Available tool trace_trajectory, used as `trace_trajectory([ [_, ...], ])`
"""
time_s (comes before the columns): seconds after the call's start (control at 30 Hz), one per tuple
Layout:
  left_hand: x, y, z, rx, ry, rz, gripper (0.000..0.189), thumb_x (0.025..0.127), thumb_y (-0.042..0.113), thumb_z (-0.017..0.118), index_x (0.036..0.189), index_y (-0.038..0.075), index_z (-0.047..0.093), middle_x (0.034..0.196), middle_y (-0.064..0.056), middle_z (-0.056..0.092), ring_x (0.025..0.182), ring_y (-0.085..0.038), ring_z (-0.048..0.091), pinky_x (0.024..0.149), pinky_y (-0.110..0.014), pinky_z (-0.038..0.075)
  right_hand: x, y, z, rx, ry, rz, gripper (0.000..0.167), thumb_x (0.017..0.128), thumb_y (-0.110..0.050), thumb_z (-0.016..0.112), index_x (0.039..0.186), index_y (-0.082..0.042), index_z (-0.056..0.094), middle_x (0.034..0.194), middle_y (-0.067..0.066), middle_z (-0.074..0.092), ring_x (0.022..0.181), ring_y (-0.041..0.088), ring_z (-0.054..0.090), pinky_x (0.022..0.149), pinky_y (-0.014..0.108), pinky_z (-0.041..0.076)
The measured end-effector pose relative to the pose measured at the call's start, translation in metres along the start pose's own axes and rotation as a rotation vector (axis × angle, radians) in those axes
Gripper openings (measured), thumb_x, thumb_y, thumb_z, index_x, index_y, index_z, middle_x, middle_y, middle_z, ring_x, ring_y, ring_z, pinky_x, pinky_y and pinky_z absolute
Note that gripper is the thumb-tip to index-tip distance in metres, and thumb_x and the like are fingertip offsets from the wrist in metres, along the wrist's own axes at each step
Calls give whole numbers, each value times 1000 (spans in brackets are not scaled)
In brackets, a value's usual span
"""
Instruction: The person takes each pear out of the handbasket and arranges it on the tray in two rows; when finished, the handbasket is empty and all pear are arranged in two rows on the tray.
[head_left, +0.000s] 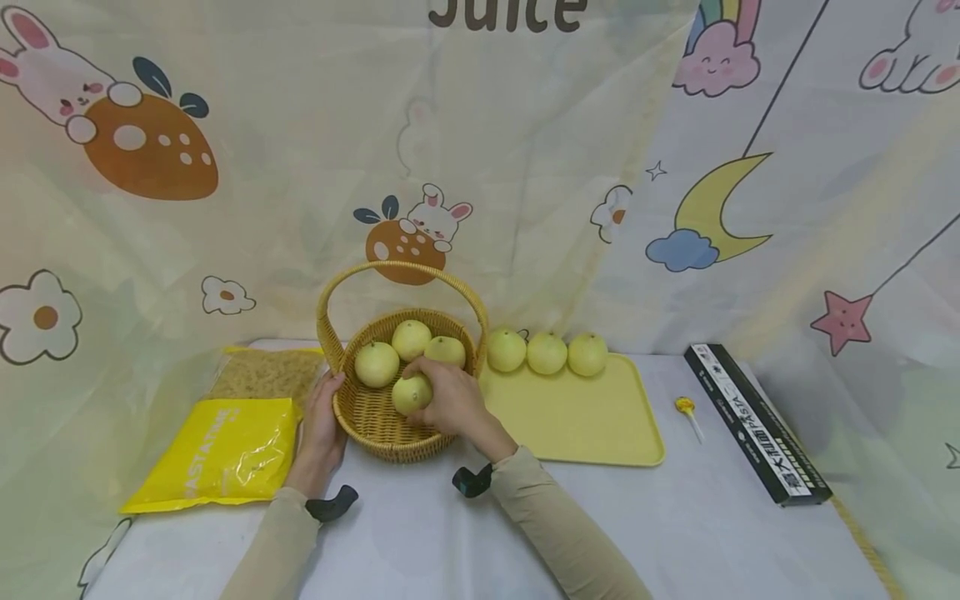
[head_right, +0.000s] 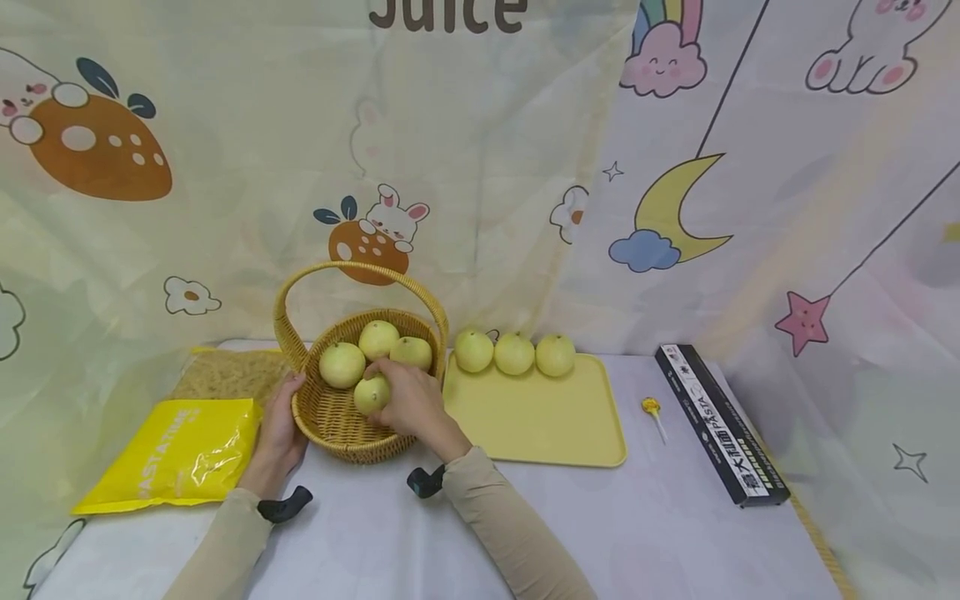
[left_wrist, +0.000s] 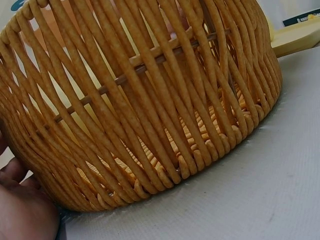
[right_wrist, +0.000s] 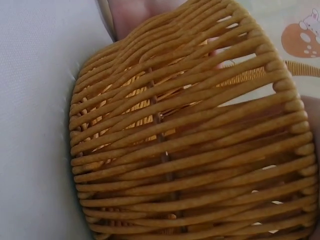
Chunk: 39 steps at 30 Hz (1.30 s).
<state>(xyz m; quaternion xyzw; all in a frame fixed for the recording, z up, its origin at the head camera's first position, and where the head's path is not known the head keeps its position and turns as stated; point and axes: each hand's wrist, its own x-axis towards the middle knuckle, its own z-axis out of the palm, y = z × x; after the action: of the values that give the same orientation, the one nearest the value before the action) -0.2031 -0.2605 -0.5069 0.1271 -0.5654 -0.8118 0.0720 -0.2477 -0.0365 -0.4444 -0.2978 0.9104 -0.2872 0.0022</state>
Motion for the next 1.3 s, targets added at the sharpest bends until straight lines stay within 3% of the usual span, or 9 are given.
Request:
trace_trajectory([
  [0.27,-1,0,-1,16,-6,0,60,115,40,41,169,20,26,172,-1,31,155,-17,36,130,-32,31,0,3,-3,24,36,-78,57,71,-29,99,124,-26,77,128,-4,74,124,23,65,99,50,56],
  [0.43,-1,-1,-2,31,-4,4,61,115,41,39,170,20,25,173,-2,28,155,-17,34,131,-32,30,3,14,-7,188,83,-136,55,69,-26,99,120,-20,81,119,-5,78,116,19,68,100,39,56],
  [0.6,-2,-1,-1,22,-4,-3,60,115,38,39,170,19,25,173,-2,30,155,-17,35,131,-32,29,3,26,-14,374,51,-165,53,70,-21,100,119,-21,81,118,-9,78,117,13,66,100,34,57],
  [0.8,-2,0,-1,22,-3,-3,60,115,39,39,170,20,25,172,-1,31,154,-16,36,130,-31,30,1,29,-20,422,26,-197,55,72,-23,98,124,-21,80,124,-10,78,126,11,64,108,32,54],
  [1.0,-2,-1,0,6,-6,-8,59,115,40,40,170,21,26,171,-1,32,152,-15,38,128,-28,34,-6,22,-31,525,94,-177,58,73,-22,97,128,-22,78,132,-1,76,126,14,67,99,35,60],
  [1.1,-2,-1,0,-1,-8,-10,59,115,39,40,170,21,26,171,-1,32,152,-14,38,128,-28,34,-11,19,-41,575,114,-178,59,74,-20,97,130,-19,77,133,4,75,117,16,71,95,38,62],
  [1.23,-1,-1,-1,-4,-9,-8,60,115,39,41,170,20,26,171,-1,31,153,-15,37,129,-28,33,-17,18,-55,604,101,-193,61,72,-20,98,129,-20,77,130,4,76,96,14,72,79,32,63],
  [1.3,-1,-1,-1,-2,-7,-4,60,114,39,42,169,20,26,172,-1,31,154,-16,36,128,-28,33,-18,18,-61,619,96,-207,61,71,-20,100,128,-23,78,129,1,76,92,11,70,76,27,61],
])
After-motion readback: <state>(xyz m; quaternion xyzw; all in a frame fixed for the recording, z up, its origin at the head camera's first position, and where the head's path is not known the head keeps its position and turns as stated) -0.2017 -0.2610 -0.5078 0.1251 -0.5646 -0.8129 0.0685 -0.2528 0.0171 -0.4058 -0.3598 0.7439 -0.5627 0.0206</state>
